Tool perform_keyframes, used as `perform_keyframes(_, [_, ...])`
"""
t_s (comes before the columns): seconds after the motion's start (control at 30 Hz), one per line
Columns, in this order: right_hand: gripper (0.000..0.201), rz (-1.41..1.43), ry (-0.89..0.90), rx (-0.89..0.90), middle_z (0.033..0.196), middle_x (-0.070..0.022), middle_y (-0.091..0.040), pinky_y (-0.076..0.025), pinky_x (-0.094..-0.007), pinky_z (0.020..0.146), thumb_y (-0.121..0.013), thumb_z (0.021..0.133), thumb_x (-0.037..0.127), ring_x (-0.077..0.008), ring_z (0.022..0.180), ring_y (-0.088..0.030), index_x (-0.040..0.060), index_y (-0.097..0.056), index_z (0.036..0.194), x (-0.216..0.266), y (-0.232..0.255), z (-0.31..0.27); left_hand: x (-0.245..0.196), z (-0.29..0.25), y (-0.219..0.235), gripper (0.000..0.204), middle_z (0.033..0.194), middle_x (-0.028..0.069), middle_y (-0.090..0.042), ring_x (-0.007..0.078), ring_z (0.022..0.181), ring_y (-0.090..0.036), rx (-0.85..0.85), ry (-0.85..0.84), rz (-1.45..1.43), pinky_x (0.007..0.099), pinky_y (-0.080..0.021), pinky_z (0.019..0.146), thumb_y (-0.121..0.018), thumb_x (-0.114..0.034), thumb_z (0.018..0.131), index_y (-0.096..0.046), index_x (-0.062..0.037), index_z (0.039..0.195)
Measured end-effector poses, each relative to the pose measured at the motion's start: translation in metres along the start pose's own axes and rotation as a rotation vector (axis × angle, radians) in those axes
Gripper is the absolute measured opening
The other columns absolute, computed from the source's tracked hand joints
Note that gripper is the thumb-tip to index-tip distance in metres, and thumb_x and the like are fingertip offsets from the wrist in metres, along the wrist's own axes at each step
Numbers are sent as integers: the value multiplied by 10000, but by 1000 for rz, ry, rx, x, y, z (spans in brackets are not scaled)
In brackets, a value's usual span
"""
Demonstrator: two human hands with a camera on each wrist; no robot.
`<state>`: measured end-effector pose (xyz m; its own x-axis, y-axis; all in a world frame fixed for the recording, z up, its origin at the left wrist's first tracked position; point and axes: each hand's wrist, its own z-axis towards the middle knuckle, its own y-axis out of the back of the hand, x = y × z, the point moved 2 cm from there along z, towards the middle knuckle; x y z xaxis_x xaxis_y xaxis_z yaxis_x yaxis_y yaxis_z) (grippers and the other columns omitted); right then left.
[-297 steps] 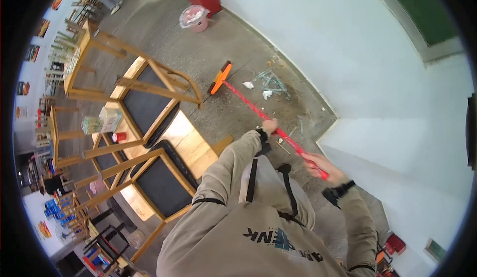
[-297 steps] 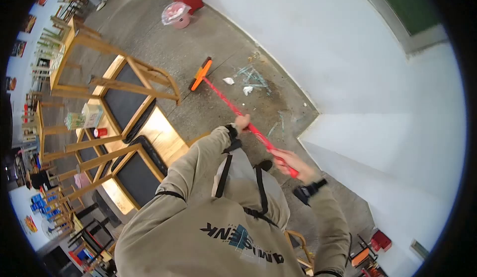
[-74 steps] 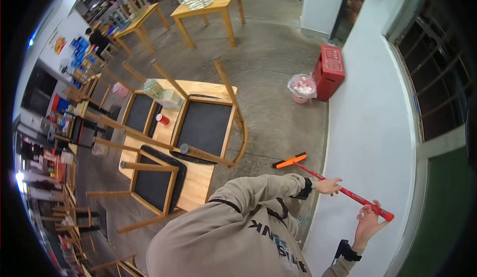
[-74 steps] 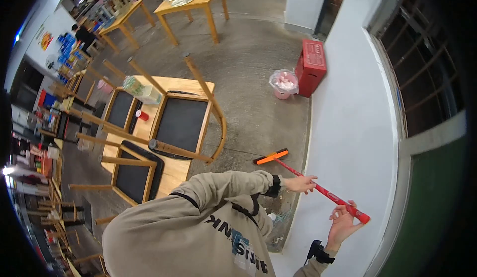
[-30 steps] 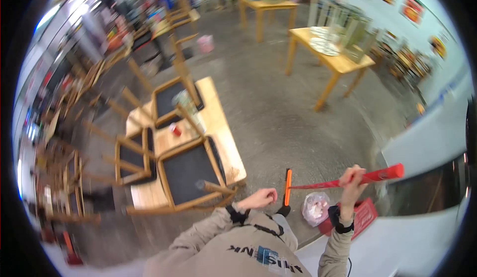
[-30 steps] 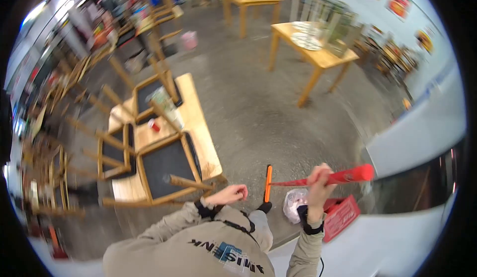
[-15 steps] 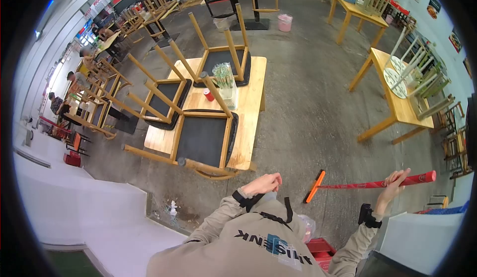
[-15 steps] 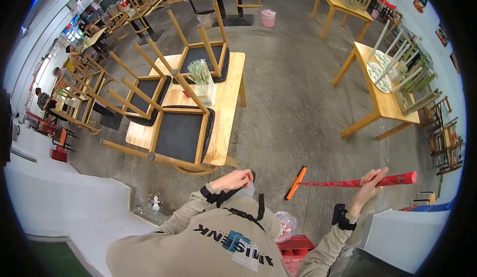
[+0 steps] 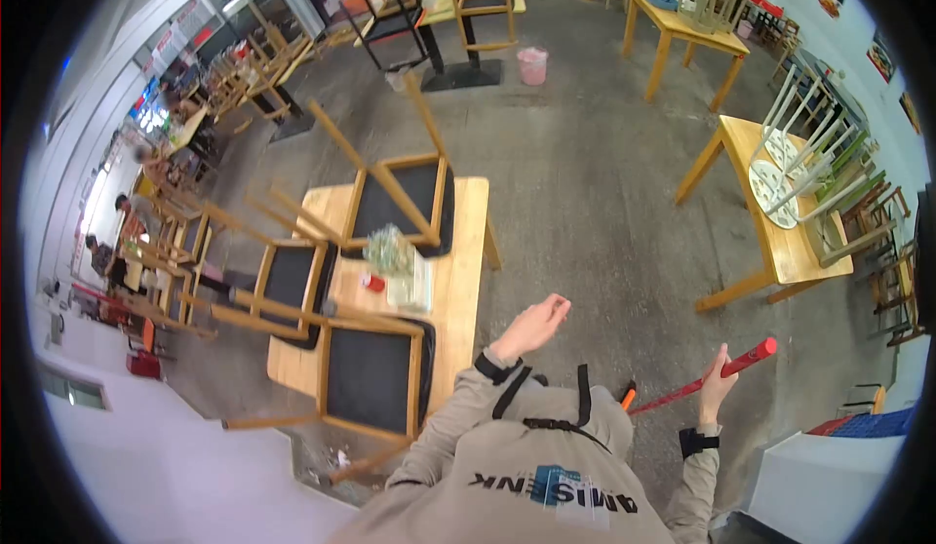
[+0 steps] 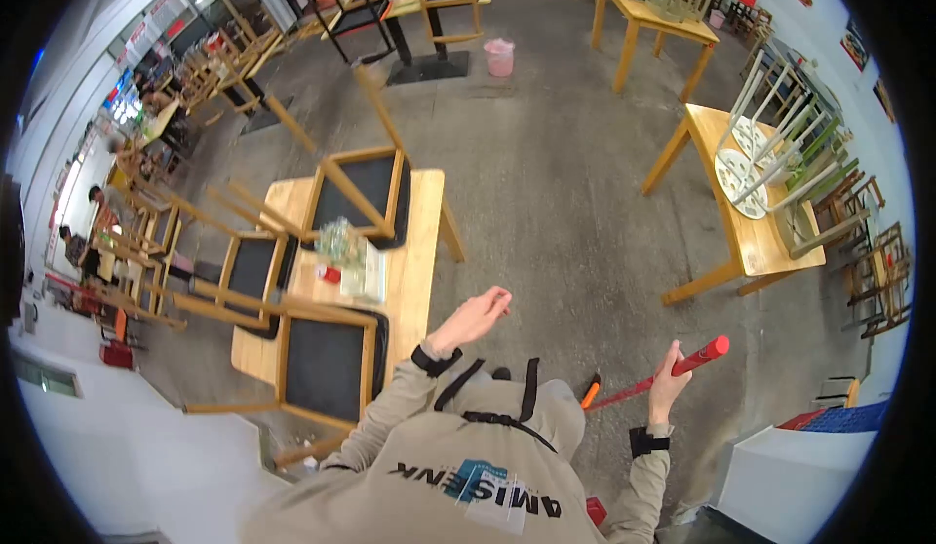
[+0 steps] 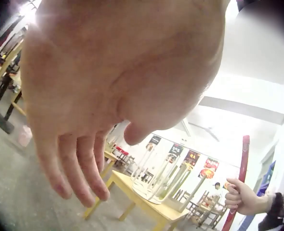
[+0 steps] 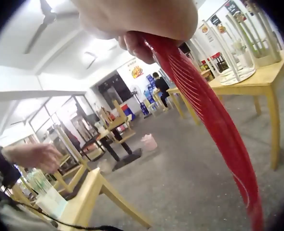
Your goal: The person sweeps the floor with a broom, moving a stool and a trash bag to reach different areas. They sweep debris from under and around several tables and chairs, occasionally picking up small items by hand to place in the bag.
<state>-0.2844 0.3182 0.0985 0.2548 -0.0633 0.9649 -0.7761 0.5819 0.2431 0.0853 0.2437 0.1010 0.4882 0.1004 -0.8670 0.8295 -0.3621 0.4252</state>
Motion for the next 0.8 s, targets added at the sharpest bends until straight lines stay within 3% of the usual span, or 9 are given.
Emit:
perform_keyframes(0.07, [392,54,-31,-11,507,85,-319,-200,-230,401,-489,922,267,-17,438,-296,100,-398,579,0,-12,13,-19,19,10,336,880,127,-635,253,811,-616,35,-18,88,345,-458,695,-408,-333,929,-485,-27,1044])
perform_keyframes(0.13, [394,39,-36,6,511,83,-327,-203,-234,403,-492,920,262,-21,444,-300,97,-395,576,0,-40,35,-19,48,8,325,876,130,-634,245,796,-615,52,-173,-265,334,-455,689,-419,-323,927,-499,-24,1025])
perform_keyframes(0.17, [396,26,-47,22,515,82,-336,-205,-239,406,-495,919,257,-25,449,-305,93,-392,573,-4,-53,46,-11,59,5,325,876,130,-634,245,796,-615,45,-173,-272,334,-455,689,-419,-323,927,-499,-24,1025])
perform_keyframes(0.23, [398,11,-31,103,516,78,-342,-211,-243,409,-498,917,254,-31,454,-306,90,-388,571,-25,-82,78,10,83,-1,319,883,109,-638,223,805,-613,104,-33,-77,325,-457,696,-433,-322,921,-518,-23,997])
perform_keyframes(0.47, [432,-13,-110,325,498,64,-332,-213,-254,404,-498,916,297,-41,449,-298,91,-363,560,-26,-150,218,58,161,-15,319,902,110,-636,221,826,-605,88,137,-128,315,-460,707,-463,-319,903,-530,-19,988])
perform_keyframes(0.57, [422,35,-112,359,466,68,-330,-213,-233,359,-499,914,309,-40,384,-306,110,-375,563,0,-163,284,61,209,-2,319,904,125,-633,236,825,-604,-57,219,-206,329,-459,716,-466,-317,898,-530,-29,1021])
perform_keyframes(0.63, [401,60,-145,388,435,62,-331,-223,-217,319,-498,912,302,-47,334,-319,120,-391,571,14,-169,322,49,240,11,336,906,120,-631,238,821,-602,-222,315,-28,341,-459,723,-464,-329,894,-520,-46,1066])
perform_keyframes(0.73, [425,85,-97,464,452,69,-331,-228,-213,356,-490,918,294,-33,373,-314,121,-380,546,63,-193,371,26,284,30,351,912,129,-630,255,828,-603,-262,255,-20,354,-461,720,-460,-340,891,-508,-57,1093])
perform_keyframes(0.8, [427,97,-112,504,448,70,-322,-221,-213,355,-483,923,282,-35,367,-307,121,-376,542,84,-212,403,3,307,44,361,913,137,-630,267,840,-604,-253,306,-56,361,-462,721,-463,-344,889,-504,-52,1099])
